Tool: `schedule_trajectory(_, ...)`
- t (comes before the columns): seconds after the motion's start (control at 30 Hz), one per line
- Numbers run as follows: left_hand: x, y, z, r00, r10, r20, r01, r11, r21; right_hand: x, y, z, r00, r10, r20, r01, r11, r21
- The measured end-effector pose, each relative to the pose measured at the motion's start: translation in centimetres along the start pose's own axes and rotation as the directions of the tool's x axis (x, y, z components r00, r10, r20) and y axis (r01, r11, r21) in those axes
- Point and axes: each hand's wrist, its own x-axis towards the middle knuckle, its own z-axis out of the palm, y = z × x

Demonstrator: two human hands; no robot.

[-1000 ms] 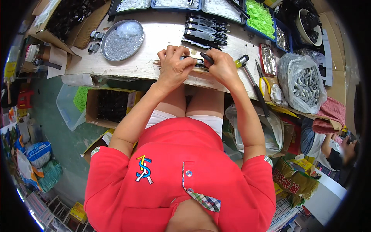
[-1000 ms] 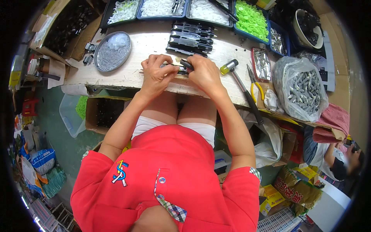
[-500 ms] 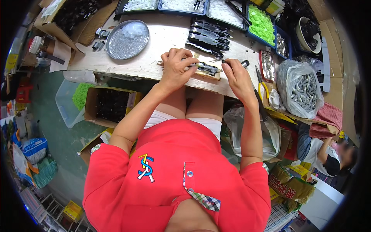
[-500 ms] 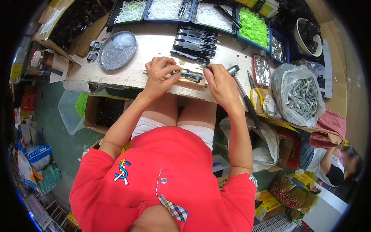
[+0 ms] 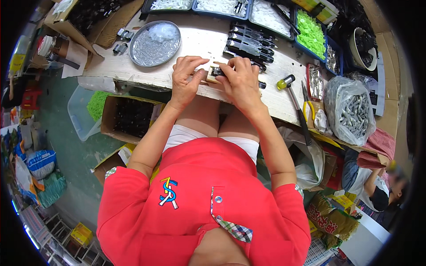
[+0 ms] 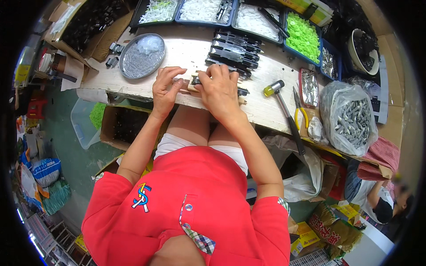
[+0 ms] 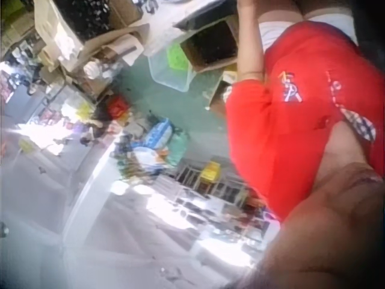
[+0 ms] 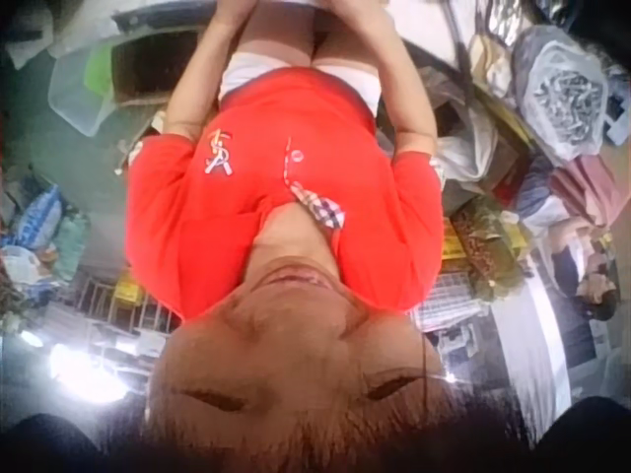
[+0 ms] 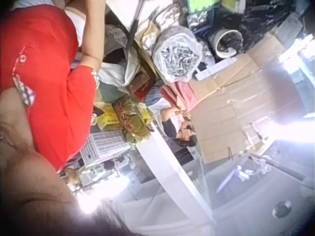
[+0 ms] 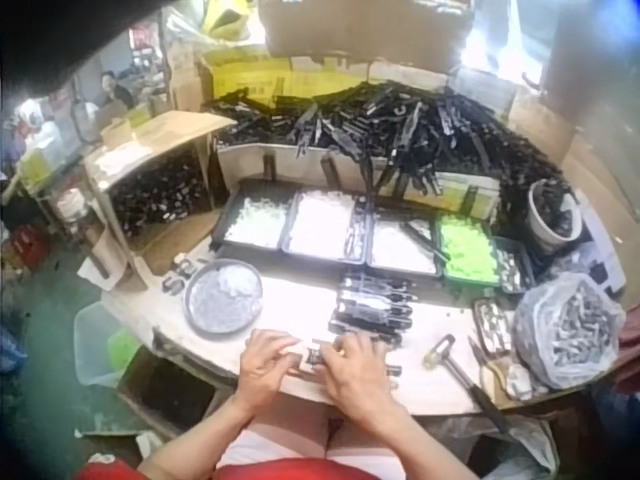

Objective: The recorder is assembling small plastic and metal components for toys using manual dexterity and a small mallet.

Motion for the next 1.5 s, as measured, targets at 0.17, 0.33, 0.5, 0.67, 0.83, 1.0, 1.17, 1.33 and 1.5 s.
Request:
schedule_trajectory(0.17,0.0,-0.4,0.0,1.000,-0.031,0.000,0.031,0.999,-0.033,0.5,-0.1,1.1,1.000,0.007,-0.015,-0.006,0.999,0.051)
schedule_trajectory(0.33,0.3,-0.5,-0.1,0.998,0.032,0.045,-0.033,0.999,0.038,0.2,0.1,1.6,0.998,0.064,-0.002,-0.064,0.997,0.051)
schedule_trajectory(0.5,0.8,-0.3,0.4,0.998,0.051,0.041,-0.052,0.998,0.029,-0.2,0.4,0.5,0.995,0.045,-0.089,-0.038,0.996,0.078)
schedule_trajectory(0.67,1.6,0.4,-0.2,0.970,0.195,0.148,-0.214,0.969,0.120,-2.8,4.0,-4.4,0.949,0.186,-0.256,-0.181,0.983,0.044)
schedule_trajectory(0.83,2.4,2.6,0.9,0.844,0.315,0.434,-0.428,0.883,0.192,-8.9,9.5,-7.9,0.904,0.394,-0.163,-0.427,0.838,-0.341)
schedule_trajectory(1.0,2.8,2.8,1.2,0.722,0.303,0.623,-0.597,0.727,0.339,-11.0,11.1,-6.1,0.935,0.352,-0.049,-0.332,0.814,-0.476)
schedule_trajectory(1.17,3.6,2.9,1.4,0.662,0.214,0.719,-0.573,0.763,0.301,-10.0,8.0,-7.0,0.923,0.382,-0.042,-0.383,0.924,-0.017)
schedule_trajectory(1.33,4.0,3.3,0.8,0.650,0.146,0.745,-0.593,0.711,0.378,-7.2,3.2,-7.4,0.967,0.218,-0.134,-0.204,0.972,0.114)
schedule_trajectory(1.5,4.7,3.8,1.0,0.610,0.097,0.786,-0.588,0.720,0.368,-5.9,2.6,-7.4,0.941,0.314,0.127,-0.306,0.949,-0.081)
